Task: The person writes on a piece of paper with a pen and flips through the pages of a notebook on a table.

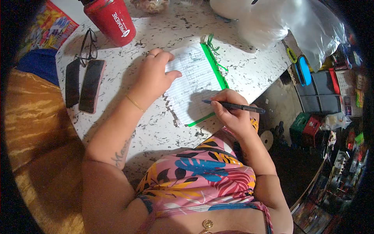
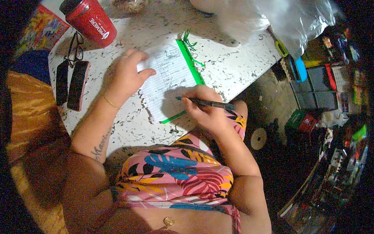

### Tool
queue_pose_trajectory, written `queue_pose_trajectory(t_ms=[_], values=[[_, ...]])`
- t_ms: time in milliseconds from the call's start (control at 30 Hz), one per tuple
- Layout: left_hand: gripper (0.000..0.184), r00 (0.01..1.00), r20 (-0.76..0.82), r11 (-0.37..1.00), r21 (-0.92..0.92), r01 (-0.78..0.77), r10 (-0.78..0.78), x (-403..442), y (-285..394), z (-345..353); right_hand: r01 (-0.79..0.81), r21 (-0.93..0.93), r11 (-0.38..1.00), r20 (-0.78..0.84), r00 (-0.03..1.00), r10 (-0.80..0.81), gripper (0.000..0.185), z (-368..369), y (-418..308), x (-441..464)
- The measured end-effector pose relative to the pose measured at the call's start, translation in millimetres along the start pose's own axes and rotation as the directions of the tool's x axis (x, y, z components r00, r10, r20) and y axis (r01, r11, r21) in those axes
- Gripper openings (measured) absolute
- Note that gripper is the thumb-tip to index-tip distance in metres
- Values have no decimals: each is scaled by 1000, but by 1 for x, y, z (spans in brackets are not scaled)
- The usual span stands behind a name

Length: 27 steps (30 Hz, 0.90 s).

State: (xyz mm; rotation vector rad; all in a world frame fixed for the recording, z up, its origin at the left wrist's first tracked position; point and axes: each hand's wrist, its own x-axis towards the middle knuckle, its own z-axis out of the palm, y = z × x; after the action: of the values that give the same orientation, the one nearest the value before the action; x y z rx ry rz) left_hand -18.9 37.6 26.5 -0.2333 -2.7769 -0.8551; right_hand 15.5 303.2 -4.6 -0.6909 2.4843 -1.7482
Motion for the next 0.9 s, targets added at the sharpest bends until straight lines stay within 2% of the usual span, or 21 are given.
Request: queue_pose_trajectory(t_ms=[400, 600, 900], values=[[37, 1000, -8, 1000, -13, -8, 8, 0, -2, 2, 61, -79, 995, 46, 997, -57, 10, 0, -9, 4], [38, 1000, 3, 1000, 3, 2, -2, 0, 1, 0, -61, 1, 998, 51, 997, 61, 10, -1, -14, 2], [38, 1000, 5, 1000, -11, 2, -2, 0, 0, 0, -40, -20, 999, 31, 999, 41, 10, 0, -9, 3]])
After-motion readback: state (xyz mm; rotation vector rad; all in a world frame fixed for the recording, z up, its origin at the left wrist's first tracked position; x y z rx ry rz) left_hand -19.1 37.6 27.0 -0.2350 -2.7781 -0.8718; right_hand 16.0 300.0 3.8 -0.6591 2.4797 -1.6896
